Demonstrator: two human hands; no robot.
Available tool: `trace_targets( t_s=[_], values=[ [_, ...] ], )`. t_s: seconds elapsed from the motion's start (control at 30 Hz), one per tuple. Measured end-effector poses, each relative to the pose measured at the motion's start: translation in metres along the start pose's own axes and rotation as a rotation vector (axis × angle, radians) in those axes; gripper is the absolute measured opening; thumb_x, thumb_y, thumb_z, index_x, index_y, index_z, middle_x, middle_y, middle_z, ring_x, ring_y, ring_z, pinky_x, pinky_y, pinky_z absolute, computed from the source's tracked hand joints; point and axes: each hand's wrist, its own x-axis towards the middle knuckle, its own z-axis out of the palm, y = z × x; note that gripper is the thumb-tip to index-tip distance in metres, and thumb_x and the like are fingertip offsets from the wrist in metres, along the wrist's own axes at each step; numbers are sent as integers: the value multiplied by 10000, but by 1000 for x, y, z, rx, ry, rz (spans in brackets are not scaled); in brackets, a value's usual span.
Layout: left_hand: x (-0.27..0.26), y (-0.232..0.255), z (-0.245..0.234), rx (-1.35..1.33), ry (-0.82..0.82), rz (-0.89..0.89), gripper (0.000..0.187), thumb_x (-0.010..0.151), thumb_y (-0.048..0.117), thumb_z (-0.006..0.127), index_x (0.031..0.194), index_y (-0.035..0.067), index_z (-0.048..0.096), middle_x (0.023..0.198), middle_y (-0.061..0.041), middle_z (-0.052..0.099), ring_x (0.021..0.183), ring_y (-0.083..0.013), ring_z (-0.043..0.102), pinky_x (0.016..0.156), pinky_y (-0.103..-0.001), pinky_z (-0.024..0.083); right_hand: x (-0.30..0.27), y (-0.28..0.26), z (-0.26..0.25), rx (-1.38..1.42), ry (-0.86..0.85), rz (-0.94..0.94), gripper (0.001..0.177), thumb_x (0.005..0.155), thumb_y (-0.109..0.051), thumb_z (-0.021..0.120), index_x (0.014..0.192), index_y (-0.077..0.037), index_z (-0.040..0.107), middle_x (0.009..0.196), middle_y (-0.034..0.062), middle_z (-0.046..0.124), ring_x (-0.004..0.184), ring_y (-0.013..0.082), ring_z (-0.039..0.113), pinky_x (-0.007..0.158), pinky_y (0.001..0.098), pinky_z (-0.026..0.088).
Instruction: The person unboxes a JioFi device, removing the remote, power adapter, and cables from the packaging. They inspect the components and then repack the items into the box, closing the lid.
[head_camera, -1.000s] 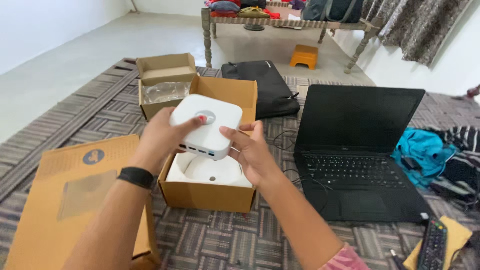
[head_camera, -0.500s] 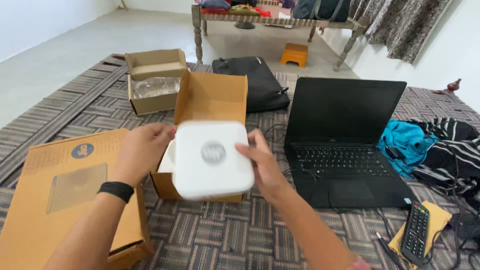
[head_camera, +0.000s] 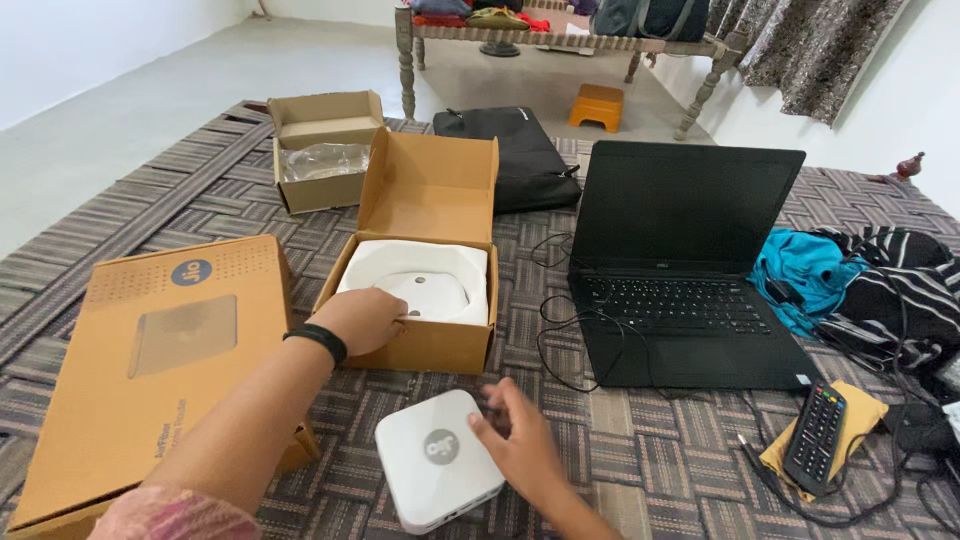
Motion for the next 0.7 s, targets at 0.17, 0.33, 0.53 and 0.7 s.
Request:
trace_targets(
  t_s=[0.17, 0.33, 0.53, 0.7],
  values=[
    [-11, 20, -21, 40, 0, 55, 241, 853, 369, 685, 957, 184, 801, 965, -109, 758, 956, -320, 706, 859, -444, 548, -22, -7, -15, -257, 279, -190, 343, 862, -250, 729, 1159, -91, 671, 957, 44, 682, 991, 225, 671, 757, 377, 545],
    [-25, 35, -20, -53, 49, 111, 335, 715, 433, 784, 928, 177, 824, 937, -94, 744, 924, -311, 693, 832, -440, 544, -29, -19, -14, -289, 281, -381, 243, 865, -191, 714, 1038, -46, 625, 1051, 93, 697, 1012, 309, 659, 879, 439, 516],
    [13, -6, 1, -195, 185, -1, 413, 936, 474, 617, 952, 97, 783, 996, -143, 758, 979, -345, 684, 861, -475, 525, -10, -39, -6, -324, 311, -635, 136, 913, -131, 679, 884, -51, 573, 1143, 96, 737, 1042, 322, 672, 1089, 536, 417],
    [53, -16, 25, -100, 94, -185, 361, 972, 381, 583, 1018, 67, 755, 1069, -182, 736, 1032, -354, 693, 898, -480, 545, 88, -89, -10, -115, 273, -559, 125, 965, -175, 653, 958, -60, 607, 985, 78, 763, 923, 280, 743, 787, 422, 562]
  ],
)
